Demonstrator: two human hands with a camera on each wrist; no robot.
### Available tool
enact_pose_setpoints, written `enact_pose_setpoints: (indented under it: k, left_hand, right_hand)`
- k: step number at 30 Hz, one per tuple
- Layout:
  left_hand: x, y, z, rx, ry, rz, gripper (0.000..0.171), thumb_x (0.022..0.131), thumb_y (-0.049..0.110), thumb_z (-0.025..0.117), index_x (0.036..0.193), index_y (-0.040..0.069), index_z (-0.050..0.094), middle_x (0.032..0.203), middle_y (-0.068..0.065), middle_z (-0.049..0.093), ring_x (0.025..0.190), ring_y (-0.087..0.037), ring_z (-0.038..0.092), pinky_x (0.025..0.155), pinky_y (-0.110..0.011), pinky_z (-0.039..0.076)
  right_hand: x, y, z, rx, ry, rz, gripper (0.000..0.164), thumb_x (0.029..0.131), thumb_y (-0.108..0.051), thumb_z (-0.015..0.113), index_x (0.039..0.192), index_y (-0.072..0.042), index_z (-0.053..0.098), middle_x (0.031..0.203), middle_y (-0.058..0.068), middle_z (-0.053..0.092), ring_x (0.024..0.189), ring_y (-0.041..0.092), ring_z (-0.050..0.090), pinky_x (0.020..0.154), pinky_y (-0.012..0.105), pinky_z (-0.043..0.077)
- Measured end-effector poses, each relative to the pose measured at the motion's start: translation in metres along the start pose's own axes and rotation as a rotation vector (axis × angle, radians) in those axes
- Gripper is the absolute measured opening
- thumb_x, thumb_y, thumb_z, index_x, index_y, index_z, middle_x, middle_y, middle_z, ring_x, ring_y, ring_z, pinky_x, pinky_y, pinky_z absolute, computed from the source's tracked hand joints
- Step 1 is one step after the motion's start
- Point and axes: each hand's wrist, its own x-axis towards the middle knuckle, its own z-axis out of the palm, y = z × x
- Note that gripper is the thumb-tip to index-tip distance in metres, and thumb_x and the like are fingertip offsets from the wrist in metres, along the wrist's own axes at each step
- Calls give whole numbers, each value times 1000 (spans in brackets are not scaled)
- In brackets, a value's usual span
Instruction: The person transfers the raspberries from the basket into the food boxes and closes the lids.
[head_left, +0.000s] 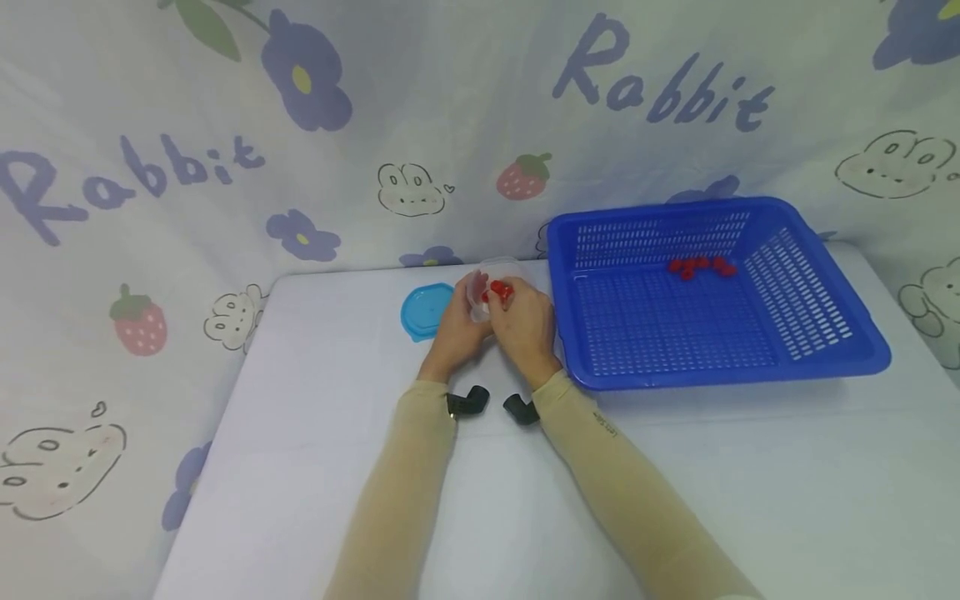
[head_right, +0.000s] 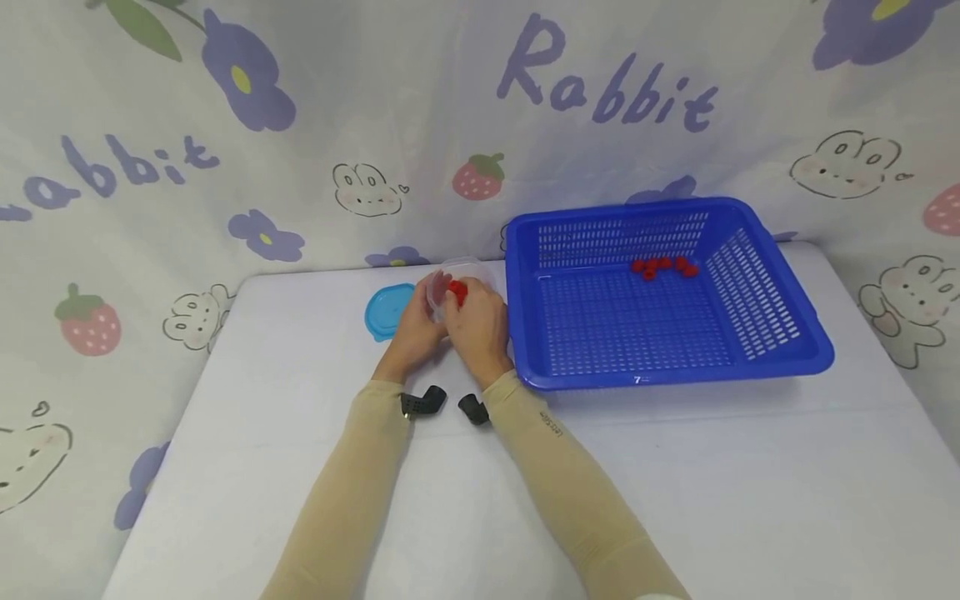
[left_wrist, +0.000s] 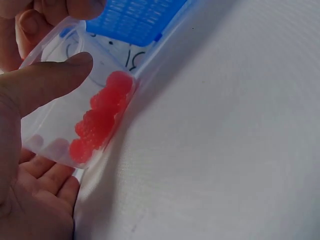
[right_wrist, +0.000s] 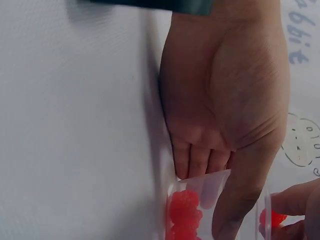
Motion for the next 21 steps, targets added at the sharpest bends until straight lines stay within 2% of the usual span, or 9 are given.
enact_pose_setpoints:
  k: [10,17,21]
  left_hand:
    - [0,-1,-1,-4,3,10,85,75,27,74,145,21,25,144,6,38,133,-9,30,108,-35,28]
    - [-1,-2,-1,-15,3,-1,85,75,31,74,144,21,26,144,6,38,133,-10,31,108,-37,28]
    - [0,-1,0,-12,0,-2,85,75,31,74,144,21,26,143,6,39,133,-10,31,108,-36,28]
  right_hand:
    - [2,1,0,-15,1,-6,25,83,-23,65,99,-4,69,68,6,66,60,20,59,53,31,47]
    - [2,0,0,-18,-41,55,34,83,-29,65,107,-5,67,75,7,69,68,22,63,62,32,51]
    - [2,0,-1,-17,-46,48,36,82,-30,67,108,-5,67,72,6,67,68,22,63,61,33,51]
